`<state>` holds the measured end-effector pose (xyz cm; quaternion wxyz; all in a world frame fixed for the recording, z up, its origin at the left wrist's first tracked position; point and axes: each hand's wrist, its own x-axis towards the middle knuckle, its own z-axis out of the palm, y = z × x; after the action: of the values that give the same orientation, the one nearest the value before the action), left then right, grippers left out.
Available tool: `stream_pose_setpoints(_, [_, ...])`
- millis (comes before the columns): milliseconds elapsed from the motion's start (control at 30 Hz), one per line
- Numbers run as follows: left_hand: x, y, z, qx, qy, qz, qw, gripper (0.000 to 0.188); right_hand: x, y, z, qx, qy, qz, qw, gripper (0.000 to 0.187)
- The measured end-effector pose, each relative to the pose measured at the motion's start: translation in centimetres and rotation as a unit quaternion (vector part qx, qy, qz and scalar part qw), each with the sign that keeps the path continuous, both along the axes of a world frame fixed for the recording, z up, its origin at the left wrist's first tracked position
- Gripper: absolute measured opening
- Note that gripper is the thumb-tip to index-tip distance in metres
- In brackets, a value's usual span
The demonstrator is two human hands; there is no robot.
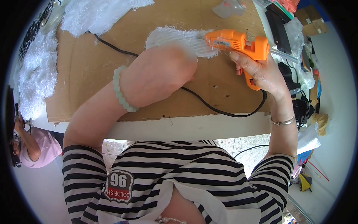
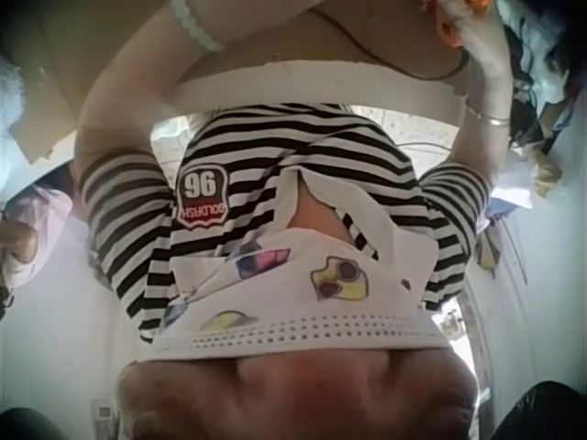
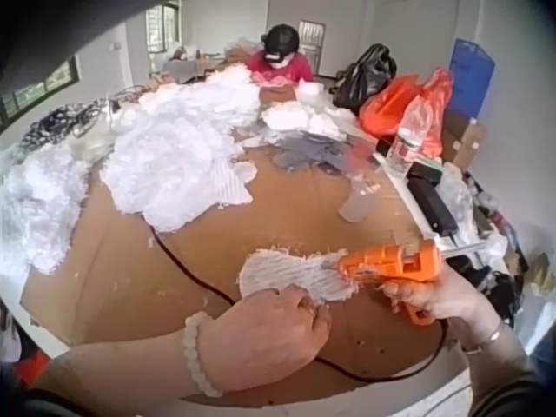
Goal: Using a hot glue gun to attach white fiberfill material to a cardboard surface.
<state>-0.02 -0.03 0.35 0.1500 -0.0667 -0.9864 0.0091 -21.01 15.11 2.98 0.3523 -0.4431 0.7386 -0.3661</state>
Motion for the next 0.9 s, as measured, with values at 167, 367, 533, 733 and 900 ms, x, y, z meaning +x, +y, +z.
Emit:
stream_pose_setpoints(167, [0.0, 0.1, -0.2, 0.004, 0.020, -0.012, 1.000, 0.022, 0.2, -0.5, 0.3, 0.009, -0.005, 0.025, 1.000, 0.031])
stream_pose_setpoints(367, [0.0, 0.1, -0.3, 0.005, 0.004, -0.014, 1.000, 0.019, 0.9, -1.3, 0.6, 0.031, -0.020, 0.018, 0.999, 0.035])
stream_pose_setpoints(533, [0.0, 0.1, -0.1, 0.001, 0.009, -0.014, 1.000, 0.018, 1.2, -1.7, 0.6, 0.033, -0.015, 0.016, 0.999, 0.032])
stream_pose_setpoints(733, [0.0, 0.0, -0.3, 0.011, 0.045, -0.022, 0.999, 0.011, 0.5, -0.1, 1.7, -0.014, -0.014, 0.004, 1.000, 0.030])
stream_pose_setpoints(900, [-0.2, -0.1, -0.6, 0.026, 0.084, -0.036, 0.996, 0.009, -0.1, 1.0, 2.1, -0.035, 0.025, -0.027, 0.999, 0.032])
